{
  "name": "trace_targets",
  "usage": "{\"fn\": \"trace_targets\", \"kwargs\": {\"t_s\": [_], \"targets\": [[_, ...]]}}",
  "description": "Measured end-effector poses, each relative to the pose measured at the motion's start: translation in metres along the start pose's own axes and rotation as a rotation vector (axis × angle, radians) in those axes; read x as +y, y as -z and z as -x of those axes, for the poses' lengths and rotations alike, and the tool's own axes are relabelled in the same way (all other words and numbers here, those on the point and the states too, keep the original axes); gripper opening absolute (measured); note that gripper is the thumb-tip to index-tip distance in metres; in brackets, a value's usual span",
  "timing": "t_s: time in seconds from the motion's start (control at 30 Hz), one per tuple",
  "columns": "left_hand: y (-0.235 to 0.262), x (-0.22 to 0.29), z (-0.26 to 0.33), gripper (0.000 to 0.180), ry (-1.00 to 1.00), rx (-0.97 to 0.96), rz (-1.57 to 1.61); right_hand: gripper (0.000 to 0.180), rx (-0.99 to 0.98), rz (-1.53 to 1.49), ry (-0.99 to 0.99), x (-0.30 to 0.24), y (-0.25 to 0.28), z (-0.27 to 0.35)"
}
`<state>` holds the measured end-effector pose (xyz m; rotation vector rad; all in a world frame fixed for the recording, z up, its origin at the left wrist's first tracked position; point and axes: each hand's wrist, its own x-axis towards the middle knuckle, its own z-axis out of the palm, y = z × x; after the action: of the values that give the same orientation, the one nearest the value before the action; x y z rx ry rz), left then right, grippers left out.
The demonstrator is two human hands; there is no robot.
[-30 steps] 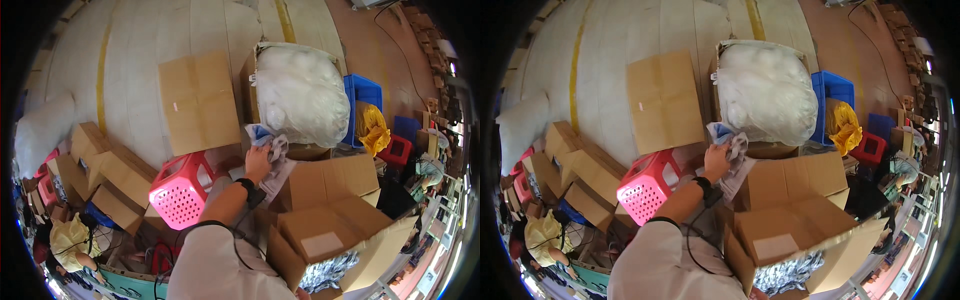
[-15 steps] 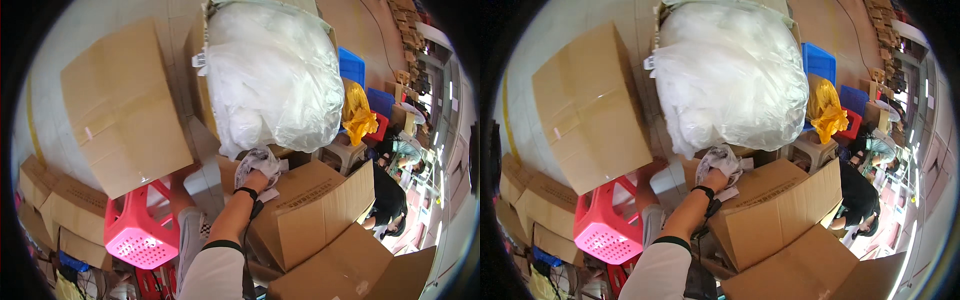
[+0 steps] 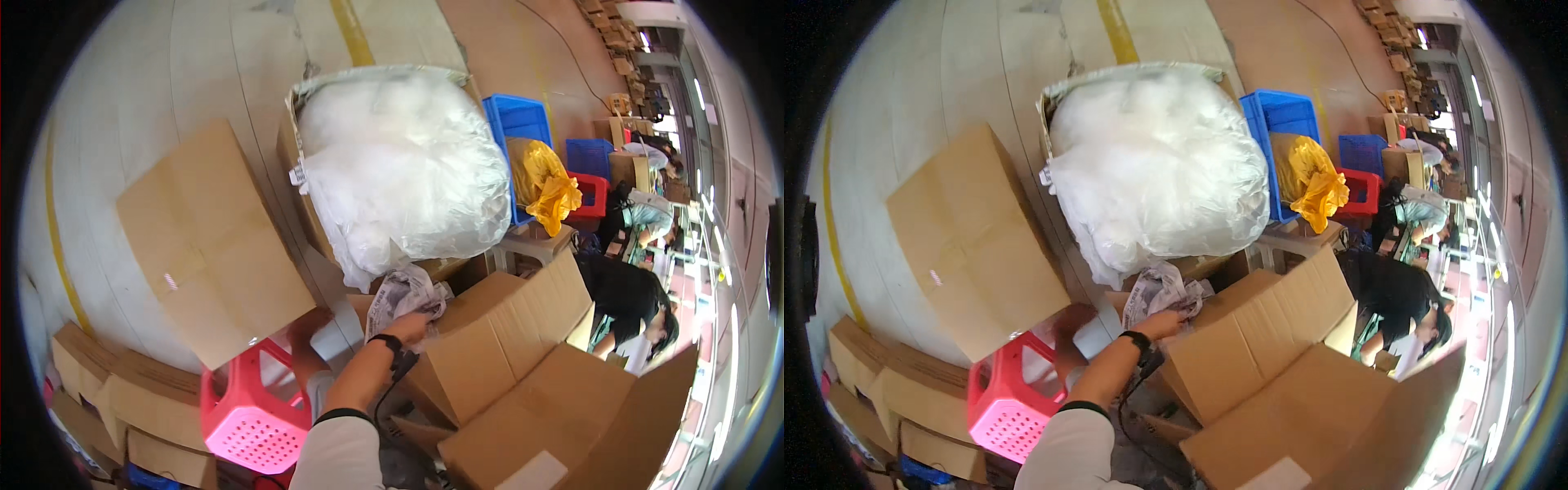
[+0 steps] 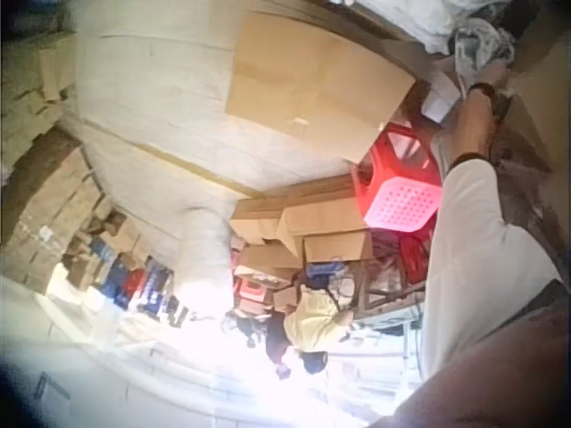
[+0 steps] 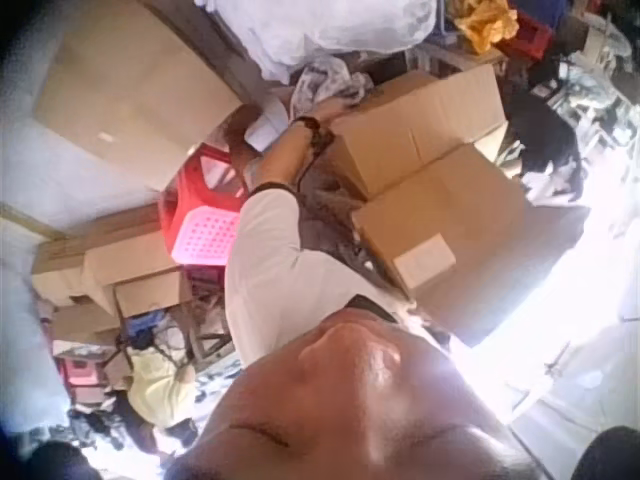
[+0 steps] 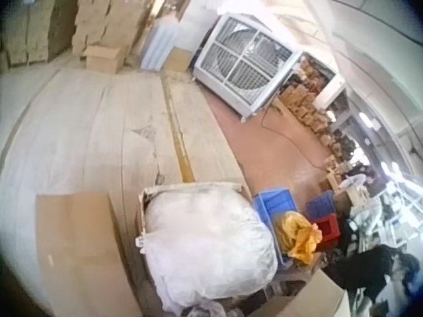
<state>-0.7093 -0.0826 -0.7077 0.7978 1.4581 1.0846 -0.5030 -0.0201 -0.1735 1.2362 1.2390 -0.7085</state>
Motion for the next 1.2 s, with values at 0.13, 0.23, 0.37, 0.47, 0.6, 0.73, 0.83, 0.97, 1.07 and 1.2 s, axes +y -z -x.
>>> {"fn": "trace_targets", "kwargs": {"t_s": [0.13, 0.23, 0.37, 0.47, 0.6, 0.73, 0.83, 0.97, 1.07, 1.2], "targets": [[0.02, 0.006, 0.093, 0.031, -0.06, 0.348, 0.191, 0.079, -0.091, 0.312, 0.427, 0.066, -0.006, -0.009], [0.044, 0.021, 0.148, 0.035, 0.144, 0.658, 0.132, 0.085, -0.137, 0.224, 0.347, 0.033, -0.032, 0.024], [0.078, 0.098, 0.243, 0.023, -0.236, 1.112, 0.649, 0.078, -0.031, 0.029, 0.732, 0.088, -0.041, 0.005], [0.119, 0.171, 0.322, 0.034, -0.406, 1.223, 0.366, 0.075, 0.228, -0.05, 1.044, 0.118, -0.028, -0.015], [0.106, 0.277, 0.361, 0.046, -0.673, 1.235, 0.255, 0.103, 0.928, 0.341, 0.911, 0.105, -0.01, -0.054], [0.0, 0.369, 0.343, 0.065, -1.089, 1.09, -0.034, 0.107, 0.989, 0.491, 0.747, 0.081, -0.017, -0.068], [-0.042, 0.421, 0.348, 0.077, -0.919, 0.639, -0.719, 0.103, 0.901, 0.581, 0.736, 0.075, -0.018, -0.053], [-0.081, 0.472, 0.342, 0.09, -0.501, 0.224, -1.149, 0.109, 0.844, 0.606, 0.761, 0.082, -0.017, -0.066], [-0.071, 0.441, 0.323, 0.098, -0.499, 0.276, -1.182, 0.111, 0.858, 0.524, 0.827, 0.09, -0.014, -0.079], [-0.071, 0.442, 0.311, 0.115, -0.335, 0.273, -1.147, 0.109, 0.891, 0.497, 0.869, 0.088, -0.009, -0.077]]}}
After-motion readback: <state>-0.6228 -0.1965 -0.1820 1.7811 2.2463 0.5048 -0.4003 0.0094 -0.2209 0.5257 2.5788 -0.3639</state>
